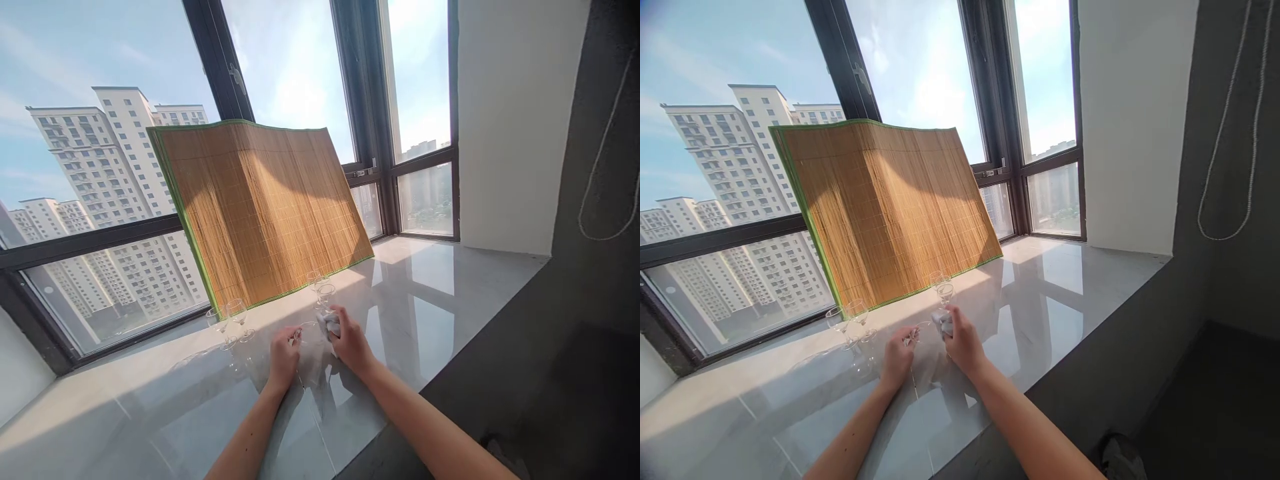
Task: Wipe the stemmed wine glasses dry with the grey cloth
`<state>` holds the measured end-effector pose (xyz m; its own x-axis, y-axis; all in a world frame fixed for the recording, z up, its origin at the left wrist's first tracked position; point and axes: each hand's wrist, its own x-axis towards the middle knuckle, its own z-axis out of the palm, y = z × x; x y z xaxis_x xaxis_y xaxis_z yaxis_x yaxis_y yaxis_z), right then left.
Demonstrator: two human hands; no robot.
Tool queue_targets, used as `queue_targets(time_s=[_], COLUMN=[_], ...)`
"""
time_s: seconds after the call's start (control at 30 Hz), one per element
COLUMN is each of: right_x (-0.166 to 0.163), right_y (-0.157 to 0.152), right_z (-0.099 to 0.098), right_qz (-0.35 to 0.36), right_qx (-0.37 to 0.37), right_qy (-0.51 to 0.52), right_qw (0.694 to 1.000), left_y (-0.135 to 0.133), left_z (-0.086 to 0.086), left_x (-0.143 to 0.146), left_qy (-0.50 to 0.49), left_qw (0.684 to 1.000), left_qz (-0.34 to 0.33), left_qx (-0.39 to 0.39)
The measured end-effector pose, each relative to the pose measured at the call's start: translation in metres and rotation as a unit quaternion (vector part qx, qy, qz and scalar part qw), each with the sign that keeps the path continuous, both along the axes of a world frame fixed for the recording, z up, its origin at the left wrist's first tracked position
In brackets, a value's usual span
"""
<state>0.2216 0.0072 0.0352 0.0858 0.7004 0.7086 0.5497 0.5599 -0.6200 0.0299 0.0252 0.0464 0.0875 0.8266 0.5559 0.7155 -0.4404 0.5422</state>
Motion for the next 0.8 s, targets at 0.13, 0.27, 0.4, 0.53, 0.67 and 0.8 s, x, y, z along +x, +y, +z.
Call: queue_targets(time_s=[0.13, 0.27, 0.4, 0.53, 0.67, 0.8], right_x=[-0.003, -0.013, -0.014, -0.014, -0.013, -0.003], right_y=[0.000, -0.010, -0.015, -0.016, -0.015, -0.012], right_z=[0.000, 0.006, 0.007, 0.002, 0.001, 0.006], right_qz=[0.075, 0.160, 0.139, 0.083, 0.013, -0.062], right_qx=[-0.026, 0.001, 0.042, 0.083, 0.138, 0.125], right_qy=[0.010, 0.010, 0.039, 0.047, 0.048, 0.092], right_qw=[0.997, 0.987, 0.989, 0.992, 0.989, 0.986], left_y=[0.005, 0.001, -0.004, -0.002, 0.001, 0.003], left_z=[-0.003, -0.002, -0.001, -0.002, -0.005, -0.007], left_x=[0.000, 0.004, 0.009, 0.009, 0.006, 0.004], left_qy=[-0.089, -0.074, -0.039, -0.012, 0.037, 0.062], left_qw=[0.994, 0.993, 0.993, 0.996, 0.998, 0.997], left_qz=[0.015, -0.059, -0.091, -0.071, -0.048, -0.054], left_qx=[-0.061, -0.069, -0.065, -0.046, -0.022, -0.003])
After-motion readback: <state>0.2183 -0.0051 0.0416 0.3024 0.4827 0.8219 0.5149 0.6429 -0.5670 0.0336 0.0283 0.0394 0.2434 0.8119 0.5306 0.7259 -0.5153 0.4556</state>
